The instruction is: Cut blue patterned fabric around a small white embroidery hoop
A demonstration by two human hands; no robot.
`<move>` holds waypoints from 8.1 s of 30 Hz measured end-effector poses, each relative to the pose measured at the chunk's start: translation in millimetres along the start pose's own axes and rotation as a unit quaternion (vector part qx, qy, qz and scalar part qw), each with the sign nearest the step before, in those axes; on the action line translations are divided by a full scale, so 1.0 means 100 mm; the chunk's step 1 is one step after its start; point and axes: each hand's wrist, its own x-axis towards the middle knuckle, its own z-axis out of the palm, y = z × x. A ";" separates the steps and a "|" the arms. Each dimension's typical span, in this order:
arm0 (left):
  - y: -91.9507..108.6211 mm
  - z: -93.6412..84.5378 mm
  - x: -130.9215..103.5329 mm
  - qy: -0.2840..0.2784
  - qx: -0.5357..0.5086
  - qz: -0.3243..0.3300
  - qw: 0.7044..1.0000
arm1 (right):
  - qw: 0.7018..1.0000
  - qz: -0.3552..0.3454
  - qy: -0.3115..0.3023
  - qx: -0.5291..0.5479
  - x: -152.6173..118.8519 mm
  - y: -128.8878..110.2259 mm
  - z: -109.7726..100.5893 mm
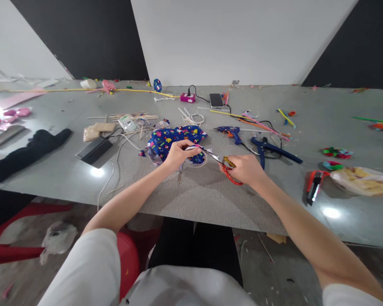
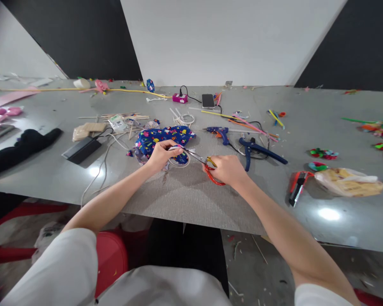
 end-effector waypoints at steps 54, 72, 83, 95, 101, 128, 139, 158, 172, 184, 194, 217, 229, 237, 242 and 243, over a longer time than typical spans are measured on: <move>0.02 -0.10 0.03 -0.075 0.113 0.051 0.990 | 1.000 -0.017 0.001 -0.026 -0.02 -0.02 0.02; -0.02 -0.10 0.04 -0.091 0.153 0.049 0.983 | 0.998 0.035 -0.048 -0.006 0.00 -0.10 -0.01; -0.07 -0.11 0.04 -0.089 0.173 0.055 0.979 | 0.997 0.016 -0.054 -0.055 -0.02 -0.03 0.09; -0.02 -0.06 0.03 -0.075 0.132 0.058 0.987 | 0.988 0.146 -0.042 -0.016 0.05 -0.02 -0.05; -0.09 -0.07 0.05 -0.024 0.153 0.073 0.985 | 0.981 0.182 -0.060 -0.006 0.07 -0.04 -0.07; -0.06 0.06 -0.07 -0.068 0.017 -0.037 0.997 | 0.784 0.257 -0.051 0.563 0.10 -0.08 0.18; -0.12 0.15 -0.14 -0.099 -0.034 -0.099 0.990 | 0.750 0.239 -0.044 0.615 0.10 -0.10 0.14; -0.19 0.27 -0.25 -0.055 -0.256 -0.287 0.922 | 0.763 0.211 -0.065 0.607 0.11 -0.19 0.08; -0.24 0.26 -0.21 -0.163 -0.207 -0.224 0.938 | 0.789 0.206 -0.070 0.575 0.05 -0.06 0.29; -0.12 0.18 -0.20 -0.175 -0.137 -0.245 0.944 | 0.810 0.202 -0.054 0.548 0.06 -0.04 0.30; -0.12 0.10 -0.18 -0.311 -0.161 -0.252 0.902 | 0.818 0.210 -0.049 0.533 0.06 -0.10 0.25; -0.15 0.12 -0.16 -0.259 -0.138 -0.273 0.916 | 0.807 0.221 -0.043 0.546 0.07 -0.16 0.21; -0.03 -0.10 0.16 -0.049 -0.245 -0.271 0.929 | 0.835 0.214 -0.044 0.505 0.12 0.11 -0.07; 0.07 -0.28 0.29 -0.029 -0.312 -0.299 0.901 | 0.818 0.073 -0.341 0.458 0.04 0.18 -0.42; 0.13 -0.21 0.23 -0.037 -0.296 -0.309 0.903 | 0.818 0.083 -0.363 0.439 0.02 0.17 -0.48; 0.14 -0.19 0.20 -0.039 -0.291 -0.310 0.904 | 0.826 0.082 -0.360 0.425 0.02 0.16 -0.48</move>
